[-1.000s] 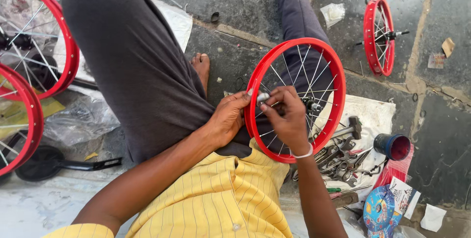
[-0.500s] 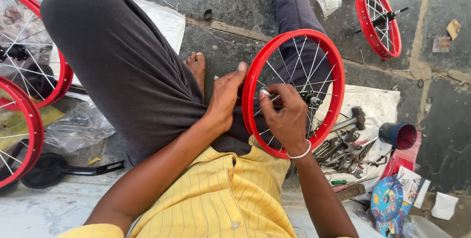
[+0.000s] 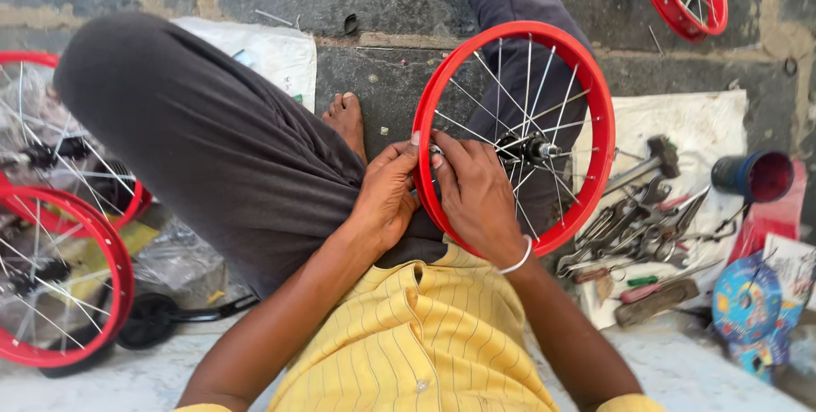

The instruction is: The person sits on the ground and assembles a red bicycle wheel by hand. They insert and tighten the metal spokes into the hub and rim, rotating the wheel to access different sections. The person works on multiple wheels, moving between them as they progress.

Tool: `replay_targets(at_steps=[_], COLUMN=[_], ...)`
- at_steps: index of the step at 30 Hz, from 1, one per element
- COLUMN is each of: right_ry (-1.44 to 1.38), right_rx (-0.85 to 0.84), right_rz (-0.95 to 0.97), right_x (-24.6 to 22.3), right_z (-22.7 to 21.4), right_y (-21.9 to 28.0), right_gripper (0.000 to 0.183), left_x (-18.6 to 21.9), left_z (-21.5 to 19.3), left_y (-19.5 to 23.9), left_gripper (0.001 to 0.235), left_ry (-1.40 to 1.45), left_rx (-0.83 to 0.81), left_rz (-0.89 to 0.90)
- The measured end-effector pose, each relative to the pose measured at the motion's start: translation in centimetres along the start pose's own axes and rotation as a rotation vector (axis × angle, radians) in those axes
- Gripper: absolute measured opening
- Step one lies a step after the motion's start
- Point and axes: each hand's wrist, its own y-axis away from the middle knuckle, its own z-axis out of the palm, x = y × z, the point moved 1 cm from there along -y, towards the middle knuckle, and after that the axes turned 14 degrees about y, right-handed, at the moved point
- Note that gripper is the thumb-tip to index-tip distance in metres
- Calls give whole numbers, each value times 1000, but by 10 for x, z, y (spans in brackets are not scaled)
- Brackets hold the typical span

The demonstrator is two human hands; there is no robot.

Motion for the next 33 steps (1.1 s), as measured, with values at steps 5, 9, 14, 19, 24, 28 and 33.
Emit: replay_targets(at_steps=[5, 9, 14, 19, 24, 28, 33], right_ry=[-266, -313, -47, -167, -216, -5, -91], right_rx=[-365, -73, -18, -89, -177, -139, -145], right_rz=[299, 72, 146, -50, 179, 89, -12], right_x=[13, 13, 13, 14, 19, 12, 17], right_z=[-2, -2, -1, -9, -12, -3, -17], right_y=[-13, -9, -9, -23, -10, -17, -19], right_gripper=[28, 18, 26, 39, 23, 27, 36], left_x=[1, 2, -6, 5, -2, -2, -1], left_z=[-3, -13, -13, -8, -14, -22, -28], left_y=[-4, -12, -19, -15, -16, -23, -28], left_gripper=[27, 27, 19, 23, 20, 15, 16], left_ry=[57, 55, 96, 102, 149, 167, 176], left_rx=[-39, -69, -58, -91, -183, -66, -99], left_rz=[-102, -66, -106, -99, -81, -121, -99])
